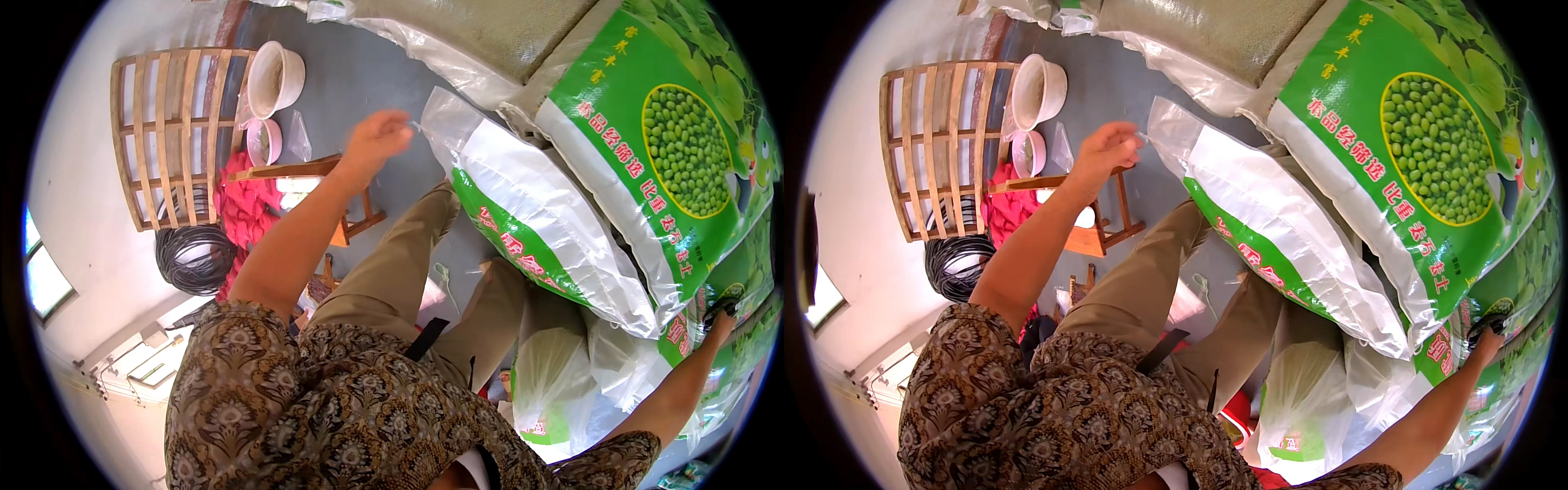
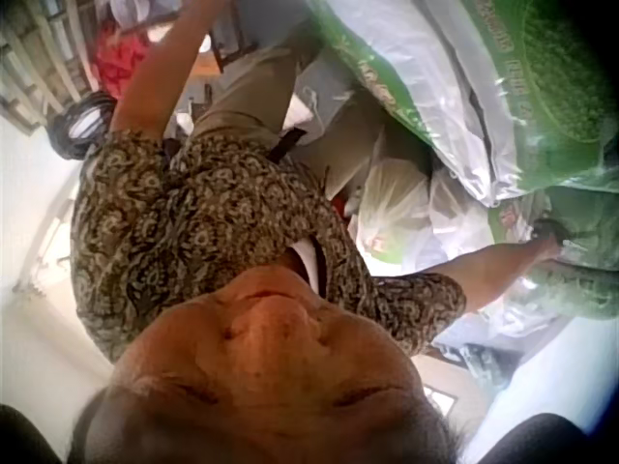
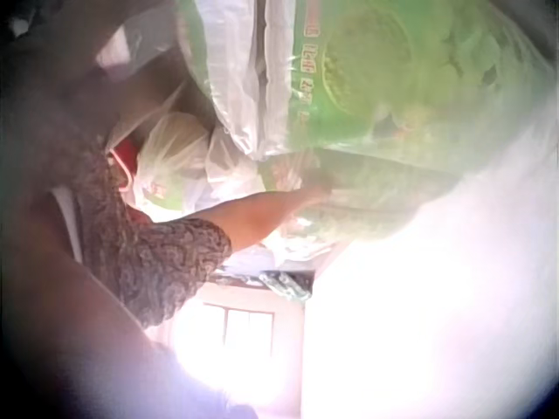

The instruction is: The person uses scissors to cut open the top of large white sacks with green branding. They repeatedly pick up a sack, cut the sealed top, and set it down, working through a stack of similar sacks in a room with other people present.

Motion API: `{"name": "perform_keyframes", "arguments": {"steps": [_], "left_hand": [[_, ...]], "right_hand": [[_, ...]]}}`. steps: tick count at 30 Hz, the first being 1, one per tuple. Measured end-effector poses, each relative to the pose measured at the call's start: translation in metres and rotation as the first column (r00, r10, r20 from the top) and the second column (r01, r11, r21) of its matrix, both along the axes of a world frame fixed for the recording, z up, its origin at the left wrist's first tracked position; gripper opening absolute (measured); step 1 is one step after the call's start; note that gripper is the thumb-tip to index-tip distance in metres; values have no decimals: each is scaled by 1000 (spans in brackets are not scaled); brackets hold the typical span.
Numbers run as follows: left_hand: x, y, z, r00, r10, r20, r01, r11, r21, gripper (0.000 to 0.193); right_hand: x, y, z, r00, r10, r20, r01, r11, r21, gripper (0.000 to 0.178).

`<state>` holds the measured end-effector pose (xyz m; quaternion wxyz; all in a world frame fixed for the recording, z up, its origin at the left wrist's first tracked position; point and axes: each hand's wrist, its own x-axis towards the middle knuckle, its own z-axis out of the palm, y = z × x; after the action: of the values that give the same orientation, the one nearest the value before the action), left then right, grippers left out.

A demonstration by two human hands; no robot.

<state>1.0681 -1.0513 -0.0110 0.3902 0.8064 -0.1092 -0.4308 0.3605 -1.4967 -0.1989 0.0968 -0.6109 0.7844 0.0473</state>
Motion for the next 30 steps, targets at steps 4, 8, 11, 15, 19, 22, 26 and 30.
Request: {"name": "perform_keyframes", "arguments": {"steps": [4,8,11,15,19,22,26,30], "left_hand": [[-10,-13,-11,988,69,141,-81,994,78,18],[-10,-20,-15,986,82,144,-91,994,61,14],[-10,-29,-16,988,132,75,-137,988,68,11],[-6,-25,-16,971,237,-19,-237,971,5,7],[1,-19,-20,918,355,-175,-369,928,-56,8],[3,-11,-17,843,424,-332,-481,870,-110,8],[7,-2,-25,747,436,-502,-575,802,-159,8],[11,2,-30,692,421,-587,-634,743,-214,7]], "right_hand": [[28,21,6,895,-333,297,332,942,54,45],[49,36,25,482,-553,679,554,793,252,34],[12,51,48,-17,-467,884,488,767,415,30],[102,133,149,-413,-226,882,49,962,269,42],[234,243,253,-416,-223,882,-107,975,196,76],[324,309,255,-470,-730,496,-638,669,381,82],[433,358,253,145,-912,383,-706,176,686,56],[482,373,231,408,-685,604,-687,206,697,46]]}}
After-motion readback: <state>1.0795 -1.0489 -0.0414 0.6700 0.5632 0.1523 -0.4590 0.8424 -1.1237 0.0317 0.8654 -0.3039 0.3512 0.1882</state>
